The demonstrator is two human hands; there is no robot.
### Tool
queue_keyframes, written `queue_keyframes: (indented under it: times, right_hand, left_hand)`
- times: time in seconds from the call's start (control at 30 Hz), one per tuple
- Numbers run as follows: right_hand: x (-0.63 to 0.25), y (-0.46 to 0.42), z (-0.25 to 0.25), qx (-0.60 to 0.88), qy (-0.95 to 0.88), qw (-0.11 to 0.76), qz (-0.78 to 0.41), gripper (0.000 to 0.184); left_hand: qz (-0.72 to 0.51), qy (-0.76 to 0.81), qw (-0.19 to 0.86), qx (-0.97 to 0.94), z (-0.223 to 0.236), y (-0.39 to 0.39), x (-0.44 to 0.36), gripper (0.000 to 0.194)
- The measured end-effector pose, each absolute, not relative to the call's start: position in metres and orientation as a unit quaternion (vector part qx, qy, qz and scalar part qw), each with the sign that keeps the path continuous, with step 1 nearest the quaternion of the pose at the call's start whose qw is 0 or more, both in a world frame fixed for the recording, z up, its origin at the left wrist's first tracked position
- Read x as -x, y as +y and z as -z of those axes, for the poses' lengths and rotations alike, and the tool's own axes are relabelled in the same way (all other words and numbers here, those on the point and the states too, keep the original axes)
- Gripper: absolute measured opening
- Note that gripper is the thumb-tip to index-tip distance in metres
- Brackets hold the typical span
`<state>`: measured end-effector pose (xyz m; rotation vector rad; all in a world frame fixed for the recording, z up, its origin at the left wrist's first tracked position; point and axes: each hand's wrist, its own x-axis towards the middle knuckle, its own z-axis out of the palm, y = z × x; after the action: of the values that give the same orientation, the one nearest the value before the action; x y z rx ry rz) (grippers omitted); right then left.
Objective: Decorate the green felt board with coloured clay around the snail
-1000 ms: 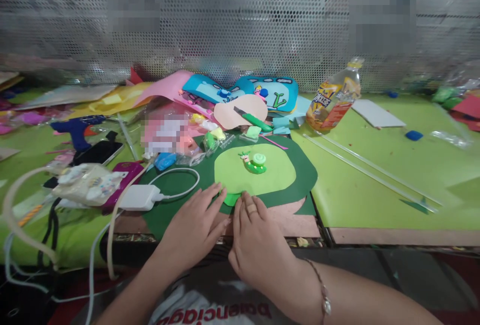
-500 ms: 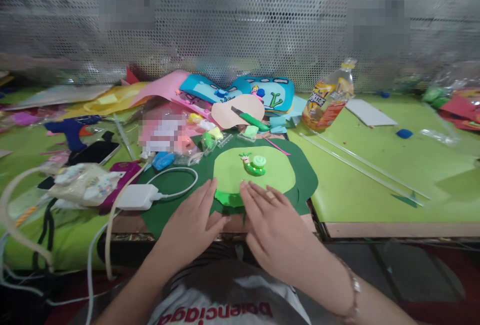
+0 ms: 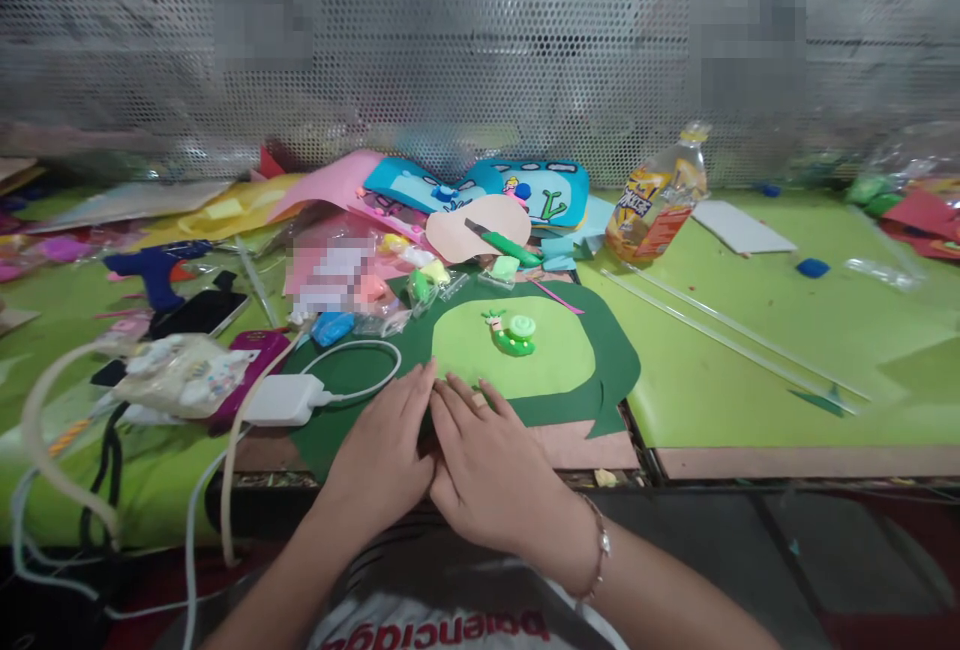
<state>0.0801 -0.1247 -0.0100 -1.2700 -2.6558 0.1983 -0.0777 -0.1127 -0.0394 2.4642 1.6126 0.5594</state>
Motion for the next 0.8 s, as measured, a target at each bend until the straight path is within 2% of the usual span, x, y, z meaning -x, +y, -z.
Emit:
queue_keyframes:
  times: [0.5, 0.8]
  right_hand:
    - [-0.081, -0.131, 0.022, 0.425, -0.900, 0.093, 0.005, 0.055]
    - [-0.085, -0.131, 0.026, 0.423, -0.898, 0.083, 0.083, 0.059]
  left_hand:
    - [-0.166, 0.535, 0.023, -0.828, 0.040, -0.115, 0.074, 0.053]
    - [-0.157, 0.534, 0.020, -0.830, 0.039, -0.116, 0.073, 0.053]
